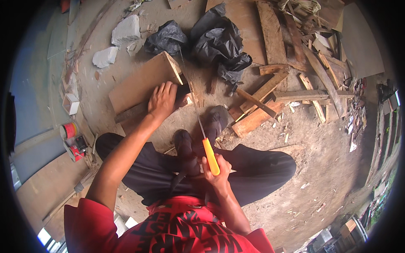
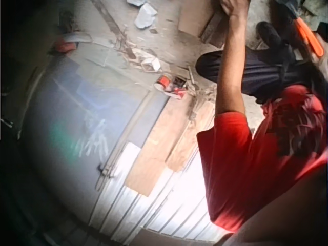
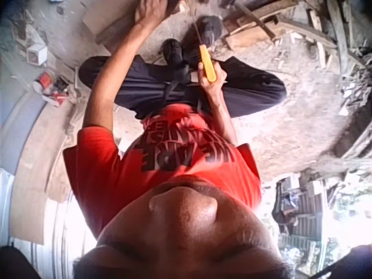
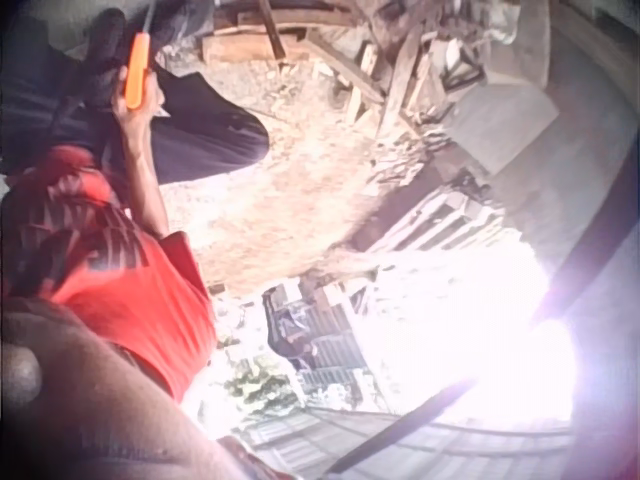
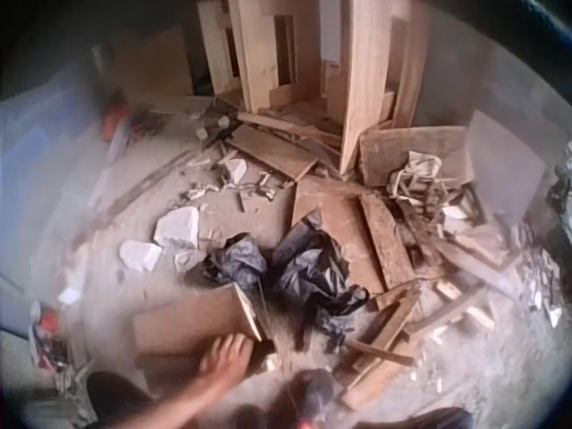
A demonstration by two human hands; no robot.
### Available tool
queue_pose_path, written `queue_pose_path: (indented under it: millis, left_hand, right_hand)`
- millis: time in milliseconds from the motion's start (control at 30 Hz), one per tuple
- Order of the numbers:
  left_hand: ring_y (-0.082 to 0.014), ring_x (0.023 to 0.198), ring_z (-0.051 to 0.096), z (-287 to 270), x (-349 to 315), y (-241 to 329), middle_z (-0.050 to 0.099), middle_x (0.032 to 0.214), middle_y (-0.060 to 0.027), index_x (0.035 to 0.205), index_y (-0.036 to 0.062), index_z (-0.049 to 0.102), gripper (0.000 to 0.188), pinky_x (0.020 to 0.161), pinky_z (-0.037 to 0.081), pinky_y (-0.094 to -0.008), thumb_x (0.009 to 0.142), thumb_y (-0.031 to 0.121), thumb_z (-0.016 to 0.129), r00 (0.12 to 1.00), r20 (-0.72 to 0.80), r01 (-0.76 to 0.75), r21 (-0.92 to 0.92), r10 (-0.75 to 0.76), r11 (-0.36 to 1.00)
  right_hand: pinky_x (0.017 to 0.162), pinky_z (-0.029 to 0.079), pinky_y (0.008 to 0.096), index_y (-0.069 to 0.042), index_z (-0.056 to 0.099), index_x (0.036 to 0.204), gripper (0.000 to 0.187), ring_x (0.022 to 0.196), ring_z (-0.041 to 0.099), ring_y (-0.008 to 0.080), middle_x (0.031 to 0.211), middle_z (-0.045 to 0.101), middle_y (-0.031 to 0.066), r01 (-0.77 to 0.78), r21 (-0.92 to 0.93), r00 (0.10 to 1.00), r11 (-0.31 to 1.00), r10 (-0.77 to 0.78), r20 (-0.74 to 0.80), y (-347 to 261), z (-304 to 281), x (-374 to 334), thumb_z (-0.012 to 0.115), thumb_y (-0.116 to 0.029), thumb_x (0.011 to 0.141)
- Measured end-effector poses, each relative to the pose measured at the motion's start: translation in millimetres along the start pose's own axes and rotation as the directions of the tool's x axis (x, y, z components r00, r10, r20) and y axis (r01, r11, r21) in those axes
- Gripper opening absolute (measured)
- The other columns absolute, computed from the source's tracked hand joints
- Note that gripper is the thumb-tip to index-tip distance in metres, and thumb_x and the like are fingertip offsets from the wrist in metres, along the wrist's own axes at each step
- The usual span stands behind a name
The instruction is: The person sits on the floor and sharpens a long metal blade using a sharpening stone and a hammer. They repeatedly rub the blade against the stone and tap it with the hammer to refine the edge.
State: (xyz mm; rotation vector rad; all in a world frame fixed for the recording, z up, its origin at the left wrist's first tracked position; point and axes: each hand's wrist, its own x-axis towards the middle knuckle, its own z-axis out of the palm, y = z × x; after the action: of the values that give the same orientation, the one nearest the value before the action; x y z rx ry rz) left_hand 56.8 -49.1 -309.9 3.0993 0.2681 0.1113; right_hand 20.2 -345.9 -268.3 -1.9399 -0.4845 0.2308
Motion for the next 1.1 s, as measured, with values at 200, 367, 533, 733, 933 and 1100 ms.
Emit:
queue_pose_path:
  millis: [200, 367, 533, 733, 933, 1100]
  left_hand:
    - [-0.0251, 0.1, 0.056, -1, -1, -1, 0.055, 0.103, -0.0093, 0.101, 0.0068, 0.058, 0.042, 0.084, 0.046, -0.0394, 0.094, 0.048, 0.055, 1.0, 0.024, -0.005, -0.01, 0.005, 1.0]
    - [-0.0257, 0.103, 0.055, 1, -2, 0, 0.056, 0.105, -0.0093, 0.103, 0.0057, 0.059, 0.04, 0.087, 0.046, -0.0401, 0.093, 0.044, 0.056, 0.999, 0.046, 0.026, -0.021, -0.025, 0.999]
    - [-0.0252, 0.102, 0.057, 7, -5, -2, 0.056, 0.104, -0.0084, 0.103, 0.0063, 0.059, 0.027, 0.086, 0.047, -0.039, 0.093, 0.031, 0.056, 1.0, -0.008, -0.001, 0.013, 0.001, 1.0]
    - [-0.0247, 0.099, 0.058, 2, -7, -4, 0.056, 0.104, -0.0083, 0.103, 0.0067, 0.058, 0.021, 0.082, 0.047, -0.038, 0.091, 0.024, 0.056, 1.0, -0.008, -0.01, 0.043, 0.011, 0.999]
    - [-0.0255, 0.101, 0.056, 4, -1, 0, 0.056, 0.104, -0.0092, 0.106, 0.0065, 0.059, 0.032, 0.085, 0.046, -0.039, 0.093, 0.035, 0.056, 1.0, -0.002, -0.008, -0.011, 0.008, 1.0]
    - [-0.0265, 0.103, 0.055, 3, 1, -2, 0.056, 0.105, -0.0101, 0.109, 0.0063, 0.059, 0.036, 0.086, 0.045, -0.0399, 0.093, 0.039, 0.057, 0.998, 0.055, 0.023, 0.0, -0.022, 1.0]
  right_hand:
    - [0.046, 0.043, 0.0328, -0.003, 0.055, 0.078, 0.026, 0.045, 0.055, 0.0256, 0.061, 0.054, 0.0098, 0.029, -0.041, 0.999, 0.999, -0.028, 0.032, 1, -1, 8, 0.079, -0.011, 0.081]
    - [0.045, 0.043, 0.0337, -0.005, 0.053, 0.074, 0.028, 0.044, 0.055, 0.0273, 0.057, 0.053, 0.0111, 0.048, -0.013, 0.999, 0.999, -0.048, -0.022, -10, 41, 74, 0.079, -0.013, 0.084]
    - [0.045, 0.043, 0.0331, -0.004, 0.057, 0.079, 0.023, 0.044, 0.056, 0.024, 0.056, 0.053, 0.0098, -0.033, 0.02, 0.999, 0.999, 0.033, 0.001, -9, 30, 47, 0.079, -0.01, 0.083]
    - [0.048, 0.047, 0.0333, -0.001, 0.062, 0.087, 0.02, 0.048, 0.06, 0.0265, 0.064, 0.057, 0.0107, 0.069, -0.126, 0.997, 0.99, -0.066, 0.026, 6, -18, -31, 0.078, -0.01, 0.079]
    - [0.043, 0.041, 0.0313, -0.005, 0.052, 0.072, 0.029, 0.042, 0.053, 0.0238, 0.054, 0.052, 0.0101, -0.063, 0.027, 0.998, 0.998, 0.063, -0.001, -27, 27, 58, 0.078, -0.011, 0.084]
    - [0.044, 0.044, 0.0344, -0.005, 0.05, 0.07, 0.031, 0.045, 0.058, 0.0273, 0.056, 0.055, 0.0129, -0.024, 0.058, 1.0, 0.998, 0.025, -0.006, -12, 36, 61, 0.079, -0.009, 0.082]
